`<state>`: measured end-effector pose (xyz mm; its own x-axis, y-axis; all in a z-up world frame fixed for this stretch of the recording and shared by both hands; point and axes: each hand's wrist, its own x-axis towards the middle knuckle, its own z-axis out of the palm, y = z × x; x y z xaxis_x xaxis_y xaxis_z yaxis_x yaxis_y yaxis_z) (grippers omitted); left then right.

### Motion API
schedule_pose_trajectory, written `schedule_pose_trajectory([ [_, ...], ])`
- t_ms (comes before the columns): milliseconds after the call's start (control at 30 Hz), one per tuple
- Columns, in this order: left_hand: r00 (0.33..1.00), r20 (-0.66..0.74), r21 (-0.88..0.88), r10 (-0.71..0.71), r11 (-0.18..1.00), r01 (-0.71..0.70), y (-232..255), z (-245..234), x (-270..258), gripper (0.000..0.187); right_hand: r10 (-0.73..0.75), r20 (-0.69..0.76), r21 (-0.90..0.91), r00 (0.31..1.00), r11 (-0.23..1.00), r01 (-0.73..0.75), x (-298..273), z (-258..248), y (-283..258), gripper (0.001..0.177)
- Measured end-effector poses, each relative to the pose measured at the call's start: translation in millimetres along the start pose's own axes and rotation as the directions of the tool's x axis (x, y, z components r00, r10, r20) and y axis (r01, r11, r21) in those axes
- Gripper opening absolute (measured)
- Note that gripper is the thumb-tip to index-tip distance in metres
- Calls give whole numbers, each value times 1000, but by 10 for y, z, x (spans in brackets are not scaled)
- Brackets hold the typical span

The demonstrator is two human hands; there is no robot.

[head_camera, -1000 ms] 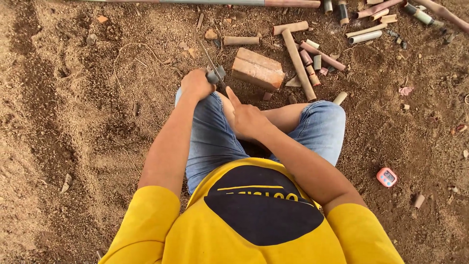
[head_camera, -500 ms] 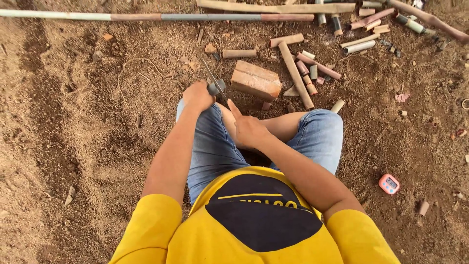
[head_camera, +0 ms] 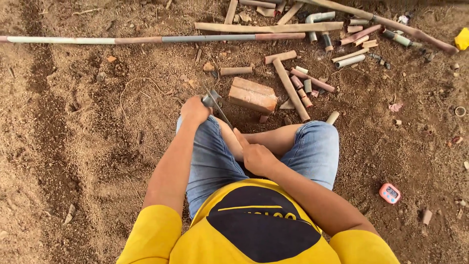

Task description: The person is using a hacksaw to cut through a small piece of wood while sitting on the ground.

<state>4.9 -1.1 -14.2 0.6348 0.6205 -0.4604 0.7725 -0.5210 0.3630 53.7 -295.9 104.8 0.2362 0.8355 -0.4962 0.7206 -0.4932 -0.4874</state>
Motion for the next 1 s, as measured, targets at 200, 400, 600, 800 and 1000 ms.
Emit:
schedule_pose_trajectory([
  [200,1000,2,63,4,998,-4,133,-132,-192,53,-24,-13,89,1000,996,25,424,-57,97,73],
  [400,1000,6,12,-30,999,30,71,-118,-128,54,-27,-16,40,999,999,28,169,-78,-13,75],
  [600,1000,16,-2,-3,1000,3,85,-99,-104,56,24,5,86,1000,996,-25,-66,9,96,75],
  [800,999,23,98,27,995,-29,123,-97,-145,54,-11,-20,57,1000,998,12,427,-97,58,76],
  [1000,1000,29,76,-5,997,3,63,-61,-99,52,-7,15,109,1000,994,5,352,-166,-58,75],
])
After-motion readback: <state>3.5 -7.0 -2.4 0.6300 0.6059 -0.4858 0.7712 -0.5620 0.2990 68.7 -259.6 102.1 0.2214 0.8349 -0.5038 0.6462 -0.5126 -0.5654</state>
